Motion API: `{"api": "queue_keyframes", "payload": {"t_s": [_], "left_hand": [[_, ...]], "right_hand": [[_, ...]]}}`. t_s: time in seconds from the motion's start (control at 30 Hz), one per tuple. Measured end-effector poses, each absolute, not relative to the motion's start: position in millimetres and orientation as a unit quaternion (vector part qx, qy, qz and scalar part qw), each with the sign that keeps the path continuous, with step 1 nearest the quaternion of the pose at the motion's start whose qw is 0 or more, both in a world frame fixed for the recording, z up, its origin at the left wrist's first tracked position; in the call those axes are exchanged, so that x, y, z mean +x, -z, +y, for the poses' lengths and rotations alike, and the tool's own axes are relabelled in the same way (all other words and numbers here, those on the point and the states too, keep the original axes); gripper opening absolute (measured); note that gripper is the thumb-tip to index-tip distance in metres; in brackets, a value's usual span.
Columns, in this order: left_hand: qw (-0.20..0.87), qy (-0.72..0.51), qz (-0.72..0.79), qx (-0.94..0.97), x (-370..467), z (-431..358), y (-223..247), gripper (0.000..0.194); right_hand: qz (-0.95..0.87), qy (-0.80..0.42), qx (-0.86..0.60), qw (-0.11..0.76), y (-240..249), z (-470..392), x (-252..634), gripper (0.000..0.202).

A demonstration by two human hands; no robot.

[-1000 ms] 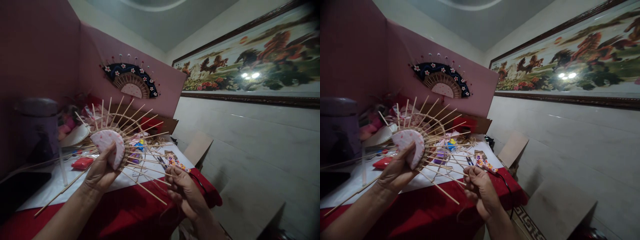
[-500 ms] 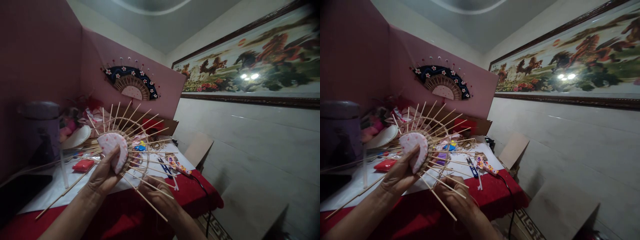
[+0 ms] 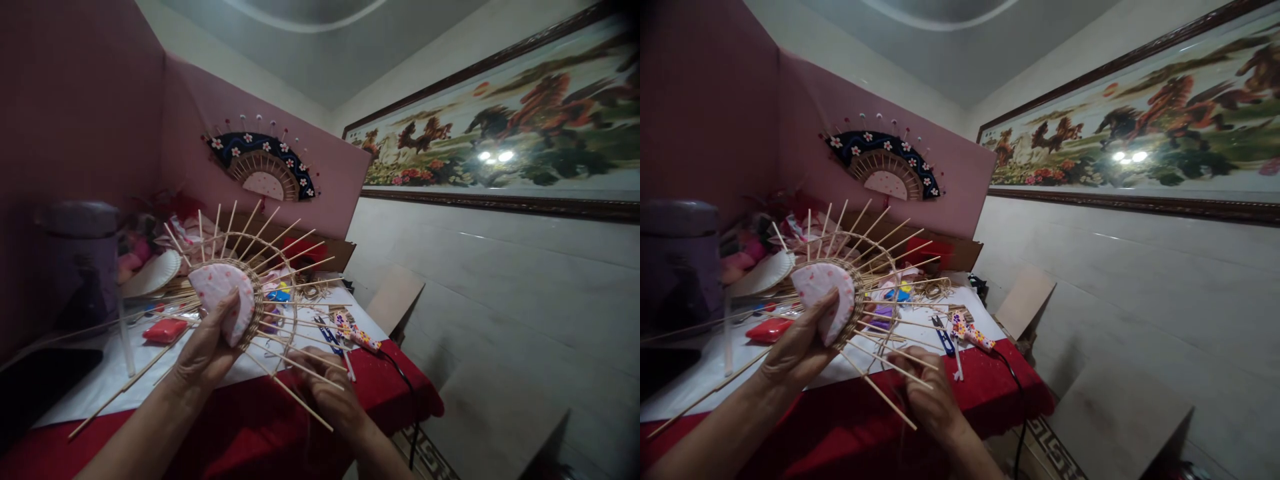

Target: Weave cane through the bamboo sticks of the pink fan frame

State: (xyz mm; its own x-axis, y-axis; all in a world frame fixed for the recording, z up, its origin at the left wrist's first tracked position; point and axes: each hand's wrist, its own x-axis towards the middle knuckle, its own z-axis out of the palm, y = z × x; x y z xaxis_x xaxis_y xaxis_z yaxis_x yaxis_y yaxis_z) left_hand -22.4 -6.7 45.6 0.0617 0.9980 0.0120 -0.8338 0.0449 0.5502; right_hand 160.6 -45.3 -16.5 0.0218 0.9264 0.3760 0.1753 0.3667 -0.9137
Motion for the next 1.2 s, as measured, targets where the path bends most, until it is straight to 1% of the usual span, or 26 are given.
{"api": "queue_keyframes", "payload": {"t_s": [0.07, 0.13, 0.2, 0.23, 0.27, 0.33, 0.37, 0.43, 0.53, 0.63, 0.73, 0.97, 1.2], "left_hand": [[0.683, -0.674, 0.185, 0.213, -22, -7, -46, 0.016], [0.673, -0.686, 0.181, 0.208, -21, -6, -45, 0.015], [0.669, -0.69, 0.183, 0.206, -20, -6, -44, 0.014], [0.669, -0.69, 0.185, 0.207, -19, -6, -43, 0.014], [0.669, -0.688, 0.188, 0.209, -19, -6, -42, 0.014], [0.671, -0.684, 0.189, 0.215, -18, -7, -41, 0.015], [0.671, -0.683, 0.188, 0.217, -17, -7, -41, 0.015], [0.669, -0.685, 0.184, 0.222, -17, -7, -41, 0.015], [0.667, -0.686, 0.18, 0.226, -16, -8, -43, 0.015], [0.659, -0.691, 0.182, 0.234, -15, -10, -44, 0.017], [0.658, -0.691, 0.191, 0.231, -14, -11, -45, 0.014], [0.676, -0.678, 0.188, 0.219, -14, -12, -45, 0.013], [0.654, -0.687, 0.185, 0.259, -13, -14, -45, 0.012]], "right_hand": [[-0.601, -0.265, -0.497, 0.567, 18, -45, 180, 0.027], [-0.552, -0.188, -0.535, 0.611, 12, -47, 198, 0.03], [-0.52, -0.053, -0.541, 0.66, 0, -54, 209, 0.027], [-0.536, 0.017, -0.524, 0.661, -7, -57, 210, 0.024], [-0.572, 0.083, -0.501, 0.644, -15, -61, 209, 0.021], [-0.659, 0.181, -0.466, 0.562, -28, -66, 198, 0.02], [-0.688, 0.212, -0.463, 0.517, -33, -67, 191, 0.023], [-0.718, 0.255, -0.452, 0.465, -39, -66, 175, 0.028], [-0.725, 0.277, -0.456, 0.436, -39, -60, 159, 0.029], [-0.725, 0.273, -0.46, 0.433, -34, -56, 154, 0.029], [-0.728, 0.266, -0.454, 0.44, -32, -55, 153, 0.029], [-0.688, 0.275, -0.473, 0.478, -39, -51, 148, 0.014], [-0.658, 0.277, -0.503, 0.488, -37, -42, 140, 0.008]]}}
